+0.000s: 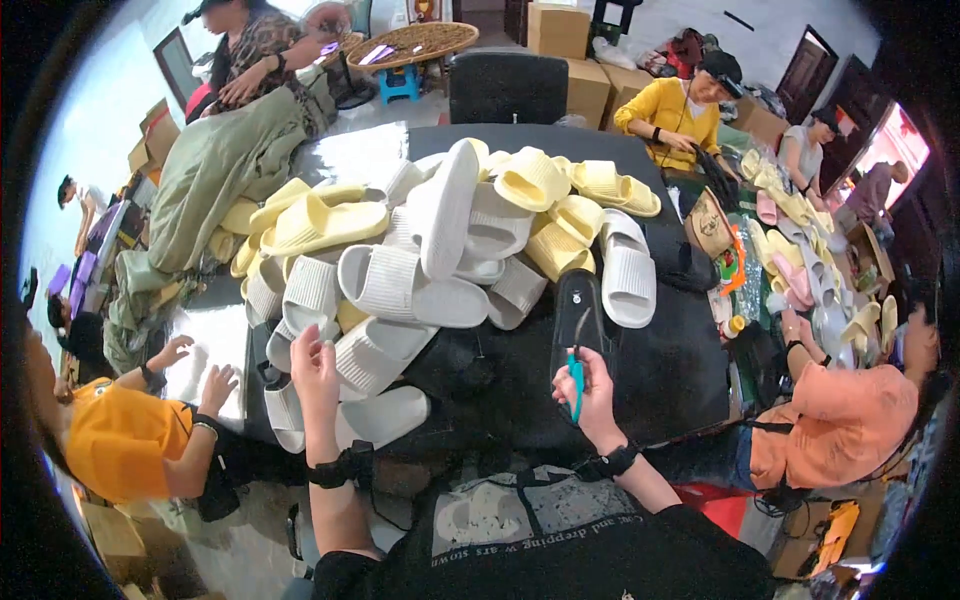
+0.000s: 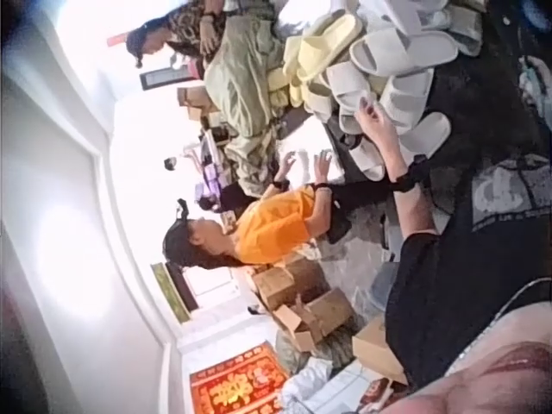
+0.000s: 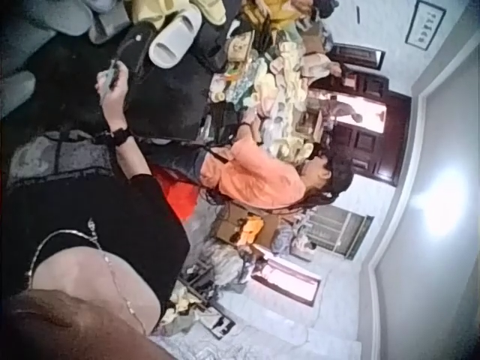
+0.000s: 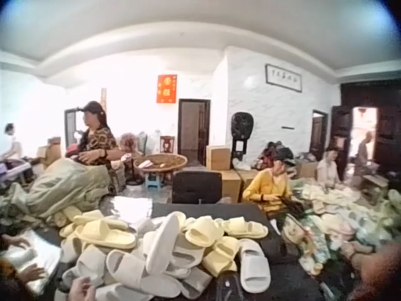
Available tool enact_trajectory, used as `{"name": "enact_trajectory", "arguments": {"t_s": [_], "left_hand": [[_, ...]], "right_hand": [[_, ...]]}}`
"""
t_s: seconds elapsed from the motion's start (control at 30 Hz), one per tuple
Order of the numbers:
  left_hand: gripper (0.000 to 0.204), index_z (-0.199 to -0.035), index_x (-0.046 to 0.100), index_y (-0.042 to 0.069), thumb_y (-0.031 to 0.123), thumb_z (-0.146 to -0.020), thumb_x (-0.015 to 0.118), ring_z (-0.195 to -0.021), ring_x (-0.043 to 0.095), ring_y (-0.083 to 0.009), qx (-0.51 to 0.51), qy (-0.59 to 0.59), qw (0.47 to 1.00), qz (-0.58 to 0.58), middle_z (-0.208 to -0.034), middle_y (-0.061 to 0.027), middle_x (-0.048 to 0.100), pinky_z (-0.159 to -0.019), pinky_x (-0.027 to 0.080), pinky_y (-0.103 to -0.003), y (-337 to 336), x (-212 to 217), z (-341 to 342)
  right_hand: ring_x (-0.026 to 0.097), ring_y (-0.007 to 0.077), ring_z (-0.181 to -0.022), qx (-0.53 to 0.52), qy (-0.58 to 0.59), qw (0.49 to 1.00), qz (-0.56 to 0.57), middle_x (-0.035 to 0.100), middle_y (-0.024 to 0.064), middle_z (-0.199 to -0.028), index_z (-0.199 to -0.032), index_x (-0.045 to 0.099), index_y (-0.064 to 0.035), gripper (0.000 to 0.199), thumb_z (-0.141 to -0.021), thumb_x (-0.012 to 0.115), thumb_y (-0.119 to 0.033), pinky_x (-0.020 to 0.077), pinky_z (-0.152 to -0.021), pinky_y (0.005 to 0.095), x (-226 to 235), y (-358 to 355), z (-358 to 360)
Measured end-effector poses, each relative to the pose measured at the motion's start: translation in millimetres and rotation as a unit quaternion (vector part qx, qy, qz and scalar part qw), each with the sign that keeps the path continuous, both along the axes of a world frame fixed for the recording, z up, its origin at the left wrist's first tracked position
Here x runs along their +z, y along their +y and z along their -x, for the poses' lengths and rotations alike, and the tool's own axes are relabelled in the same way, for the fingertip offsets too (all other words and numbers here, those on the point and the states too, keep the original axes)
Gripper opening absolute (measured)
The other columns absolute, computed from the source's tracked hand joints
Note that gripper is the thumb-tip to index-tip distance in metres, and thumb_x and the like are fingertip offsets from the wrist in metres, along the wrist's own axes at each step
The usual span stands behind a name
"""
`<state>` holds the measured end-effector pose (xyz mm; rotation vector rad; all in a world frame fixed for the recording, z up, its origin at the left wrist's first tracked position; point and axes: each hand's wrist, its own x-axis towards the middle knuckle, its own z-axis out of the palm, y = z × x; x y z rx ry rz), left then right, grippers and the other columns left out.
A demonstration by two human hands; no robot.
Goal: The recorder is inspecting and trimming excess material from a large pile of finished sandals and slides at a manufacturing table.
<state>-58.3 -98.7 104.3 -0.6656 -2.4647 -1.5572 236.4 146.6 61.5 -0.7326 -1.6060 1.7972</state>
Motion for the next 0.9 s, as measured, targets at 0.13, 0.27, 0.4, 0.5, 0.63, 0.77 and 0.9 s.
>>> {"name": "enact_trajectory", "arguments": {"t_s": [0.13,0.27,0.4,0.5,0.63,0.77,0.9], "left_hand": [[0.033,-0.118,0.052,-0.001,0.003,-0.086,0.056,-0.090,0.057,-0.0203,-0.053,-0.007,0.999,-0.004,-0.110,-0.0136,0.055,-0.075,0.048,-0.030,35,17,-1],[0.040,-0.119,0.050,-0.001,0.003,-0.080,0.059,-0.105,0.053,-0.0307,-0.114,0.070,0.990,0.051,-0.119,-0.0187,0.050,-0.087,0.045,-0.036,76,22,-1],[0.057,-0.126,0.046,0.002,0.009,-0.073,0.066,-0.123,0.039,-0.0366,-0.132,0.232,0.944,0.194,-0.135,-0.0192,0.041,-0.103,0.030,-0.046,113,13,-9],[0.052,-0.122,0.048,0.002,0.014,-0.074,0.066,-0.120,0.042,-0.0361,-0.174,0.207,0.935,0.228,-0.129,-0.0172,0.047,-0.101,0.031,-0.046,130,-2,-14],[0.036,-0.106,0.057,0.007,0.023,-0.075,0.065,-0.109,0.049,-0.0305,-0.196,0.217,0.919,0.263,-0.110,-0.0121,0.058,-0.092,0.034,-0.047,142,-24,-17],[0.016,-0.087,0.064,0.010,0.022,-0.080,0.057,-0.099,0.054,-0.0282,-0.227,0.177,0.934,0.210,-0.094,-0.0090,0.062,-0.088,0.036,-0.046,140,-31,-18],[0.014,-0.079,0.065,0.008,0.018,-0.082,0.056,-0.085,0.059,-0.0297,-0.235,0.140,0.945,0.181,-0.081,-0.0098,0.064,-0.080,0.041,-0.043,139,-28,-33]], "right_hand": [[0.057,0.0097,-0.066,0.043,0.019,0.999,-0.010,0.057,0.0057,-0.085,-0.122,0.042,-0.0052,0.038,-0.087,0.057,-0.007,0.0477,-0.058,0.0212,1,-2,-1],[0.057,0.0089,-0.067,0.015,-0.001,0.998,-0.060,0.057,0.0054,-0.085,-0.121,0.042,-0.0043,0.038,-0.086,0.057,-0.006,0.0482,-0.058,0.0212,2,-1,-5],[0.057,0.0096,-0.070,0.003,-0.008,0.999,-0.044,0.058,0.0059,-0.085,-0.121,0.042,-0.0026,0.039,-0.085,0.058,-0.005,0.0499,-0.061,0.0230,1,4,-7],[0.057,0.0104,-0.073,0.008,-0.019,0.999,-0.032,0.059,0.0064,-0.086,-0.122,0.042,-0.0007,0.041,-0.085,0.059,-0.005,0.0508,-0.063,0.0247,0,6,-8],[0.056,0.0101,-0.072,0.028,-0.009,1.000,-0.005,0.058,0.0063,-0.086,-0.122,0.042,-0.0008,0.041,-0.086,0.059,-0.008,0.0495,-0.063,0.0244,0,5,-5],[0.054,0.0096,-0.063,0.013,-0.001,1.000,0.007,0.055,0.0047,-0.080,-0.120,0.041,-0.0021,0.039,-0.086,0.059,-0.008,0.0475,-0.056,0.0228,3,1,5],[0.054,0.0085,-0.060,0.013,-0.019,1.000,-0.015,0.055,0.0027,-0.078,-0.116,0.044,-0.0028,0.035,-0.086,0.061,-0.009,0.0464,-0.053,0.0216,9,0,12]]}}
